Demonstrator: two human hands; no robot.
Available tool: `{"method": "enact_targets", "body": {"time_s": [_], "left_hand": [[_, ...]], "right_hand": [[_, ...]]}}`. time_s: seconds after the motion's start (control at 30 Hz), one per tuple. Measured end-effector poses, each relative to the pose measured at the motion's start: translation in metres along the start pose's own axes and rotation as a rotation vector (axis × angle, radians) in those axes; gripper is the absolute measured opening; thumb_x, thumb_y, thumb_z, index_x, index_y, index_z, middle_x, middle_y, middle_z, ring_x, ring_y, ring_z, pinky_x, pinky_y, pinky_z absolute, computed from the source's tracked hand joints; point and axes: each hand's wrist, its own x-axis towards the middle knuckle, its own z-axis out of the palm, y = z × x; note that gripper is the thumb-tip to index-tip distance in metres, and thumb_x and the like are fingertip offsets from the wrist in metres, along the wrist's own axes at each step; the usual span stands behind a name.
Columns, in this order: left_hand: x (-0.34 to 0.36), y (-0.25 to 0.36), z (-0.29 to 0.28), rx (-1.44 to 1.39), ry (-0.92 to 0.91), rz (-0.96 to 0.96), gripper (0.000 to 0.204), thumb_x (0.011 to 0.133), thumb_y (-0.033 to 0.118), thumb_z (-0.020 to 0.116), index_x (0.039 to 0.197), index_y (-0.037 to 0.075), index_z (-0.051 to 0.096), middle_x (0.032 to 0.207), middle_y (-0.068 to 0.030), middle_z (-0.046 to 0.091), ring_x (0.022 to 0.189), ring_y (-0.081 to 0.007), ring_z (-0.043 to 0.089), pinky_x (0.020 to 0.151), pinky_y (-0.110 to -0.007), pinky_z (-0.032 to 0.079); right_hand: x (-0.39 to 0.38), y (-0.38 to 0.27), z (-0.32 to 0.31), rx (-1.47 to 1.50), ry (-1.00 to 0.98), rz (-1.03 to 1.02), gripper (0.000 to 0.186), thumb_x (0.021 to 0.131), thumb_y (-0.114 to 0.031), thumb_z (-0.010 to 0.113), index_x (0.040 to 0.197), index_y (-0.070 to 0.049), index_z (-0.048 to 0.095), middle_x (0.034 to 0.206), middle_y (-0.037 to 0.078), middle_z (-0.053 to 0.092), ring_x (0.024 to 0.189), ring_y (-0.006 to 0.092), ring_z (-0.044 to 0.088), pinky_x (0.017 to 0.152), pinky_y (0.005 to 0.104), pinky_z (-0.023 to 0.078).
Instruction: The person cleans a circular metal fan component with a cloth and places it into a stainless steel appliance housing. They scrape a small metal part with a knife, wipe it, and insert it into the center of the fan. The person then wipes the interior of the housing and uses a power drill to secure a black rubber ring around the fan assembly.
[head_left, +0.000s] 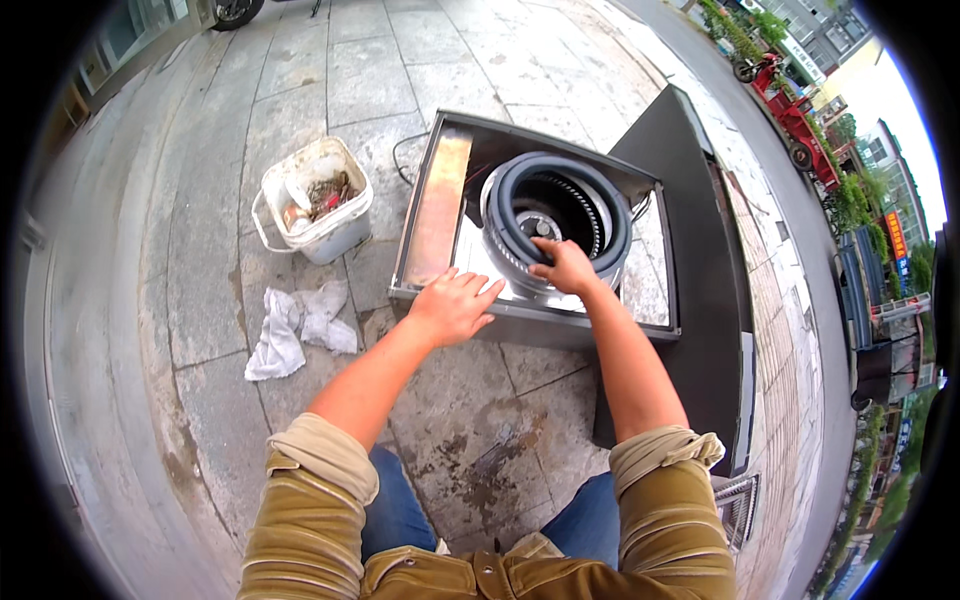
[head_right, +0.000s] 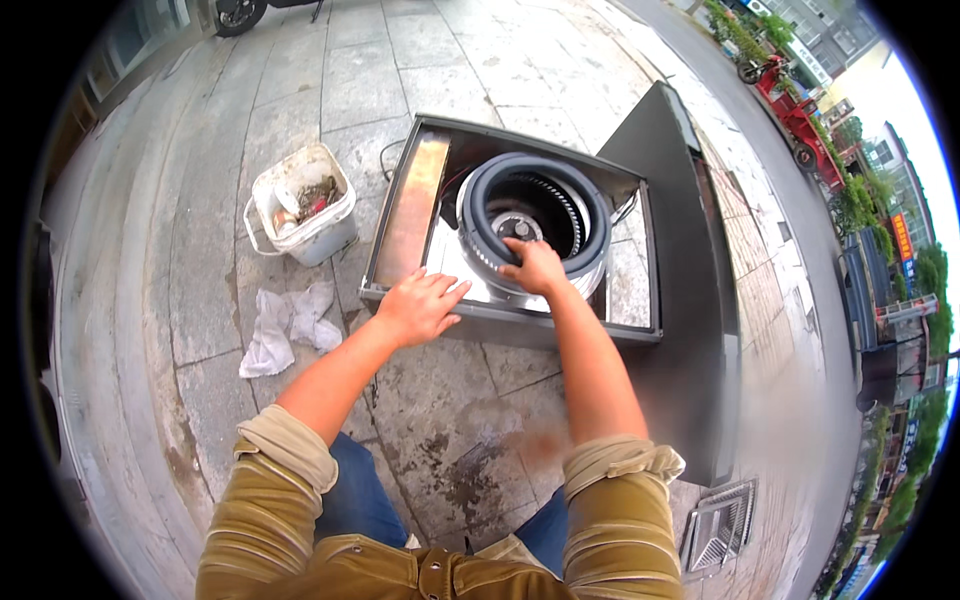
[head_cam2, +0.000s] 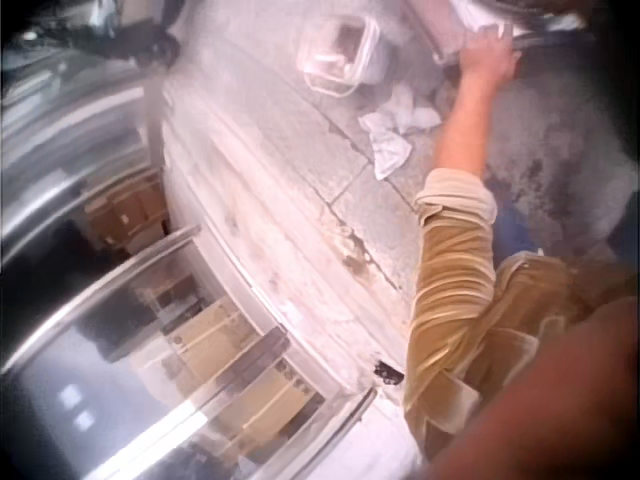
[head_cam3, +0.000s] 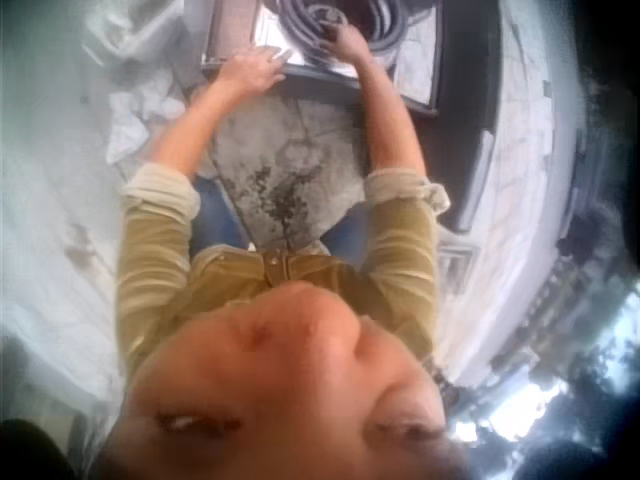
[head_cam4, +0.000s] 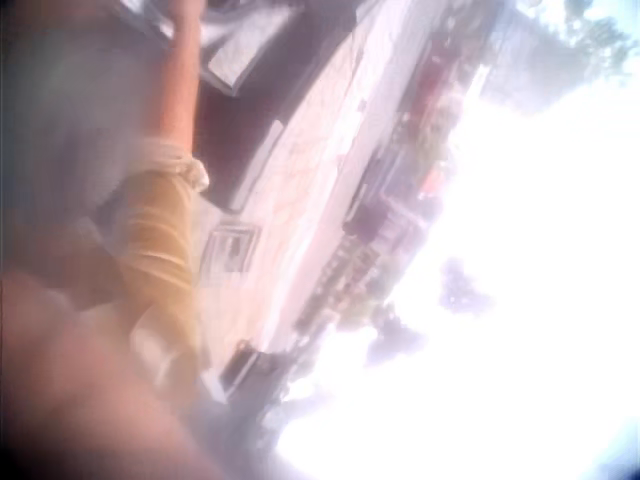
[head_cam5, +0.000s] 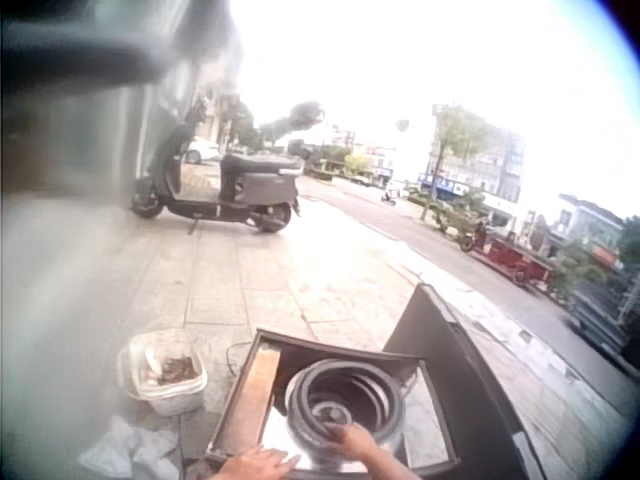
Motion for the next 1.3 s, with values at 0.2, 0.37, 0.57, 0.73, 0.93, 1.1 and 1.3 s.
{"method": "enact_targets", "body": {"time_s": [0.2,0.37,0.57,0.73,0.93,1.1,1.3], "left_hand": [[0.006,0.004,-0.003,0.012,0.036,0.014,0.06,0.08,0.039,0.067,0.131,0.013,0.051,0.117,-0.0092,0.059,0.108,-0.0242,0.058,0.099,-0.046,0.043],[-0.001,0.001,-0.011,0.035,-0.04,-0.056,0.06,0.08,0.036,0.068,0.133,0.015,0.049,0.119,-0.0057,0.059,0.111,-0.0222,0.057,0.102,-0.044,0.041],[0.001,0.003,-0.01,0.016,-0.181,-0.076,0.057,0.09,0.045,0.055,0.14,0.021,0.043,0.131,-0.0034,0.055,0.119,-0.0223,0.053,0.107,-0.042,0.037],[-0.022,-0.001,-0.028,-0.109,0.093,-0.055,0.05,0.096,0.038,0.048,0.142,0.021,0.041,0.14,-0.0058,0.048,0.128,-0.0263,0.045,0.112,-0.045,0.031],[-0.255,-0.001,-0.09,0.122,-0.178,-0.903,0.046,0.093,0.026,0.056,0.135,0.007,0.048,0.131,-0.0153,0.054,0.122,-0.0324,0.05,0.102,-0.04,0.04],[-0.435,0.106,-0.094,0.437,-0.492,-1.475,0.066,0.088,0.04,0.06,0.141,0.01,0.039,0.145,-0.0143,0.041,0.134,-0.0304,0.039,0.109,-0.053,0.029],[-0.538,0.22,-0.084,0.09,-0.179,-1.98,0.08,0.078,0.044,0.072,0.137,0.002,0.038,0.13,-0.0206,0.048,0.116,-0.0319,0.049,0.098,-0.045,0.039]], "right_hand": [[-0.015,-0.04,-0.013,-0.17,0.043,0.039,0.066,0.078,-0.039,0.072,0.136,-0.015,0.051,0.134,0.011,0.052,0.127,0.0294,0.044,0.104,0.0499,0.033],[-0.105,-0.093,-0.104,-0.203,0.271,-0.253,0.056,0.079,-0.021,0.072,0.13,-0.009,0.052,0.132,0.014,0.051,0.129,0.0322,0.042,0.106,0.05,0.032],[-0.286,0.036,-0.193,-0.547,0.404,0.307,0.061,0.087,-0.024,0.067,0.139,-0.002,0.043,0.137,0.02,0.049,0.127,0.0361,0.046,0.106,0.0403,0.036],[-0.39,0.125,-0.181,-0.465,0.316,0.57,0.075,0.089,-0.04,0.065,0.144,-0.001,0.034,0.144,0.023,0.041,0.134,0.0342,0.039,0.109,0.038,0.031],[-0.379,0.126,-0.157,-0.157,0.399,0.483,0.068,0.093,-0.034,0.061,0.142,0.005,0.035,0.147,0.024,0.036,0.138,0.0305,0.034,0.112,0.0345,0.025],[-0.385,0.136,-0.161,-0.231,0.403,0.43,0.072,0.091,-0.038,0.063,0.144,0.003,0.034,0.148,0.022,0.036,0.138,0.0299,0.033,0.112,0.0351,0.025],[-0.383,0.138,-0.161,-0.216,0.403,0.413,0.077,0.09,-0.044,0.063,0.144,0.002,0.033,0.149,0.021,0.035,0.139,0.0302,0.032,0.113,0.0357,0.024]]}}
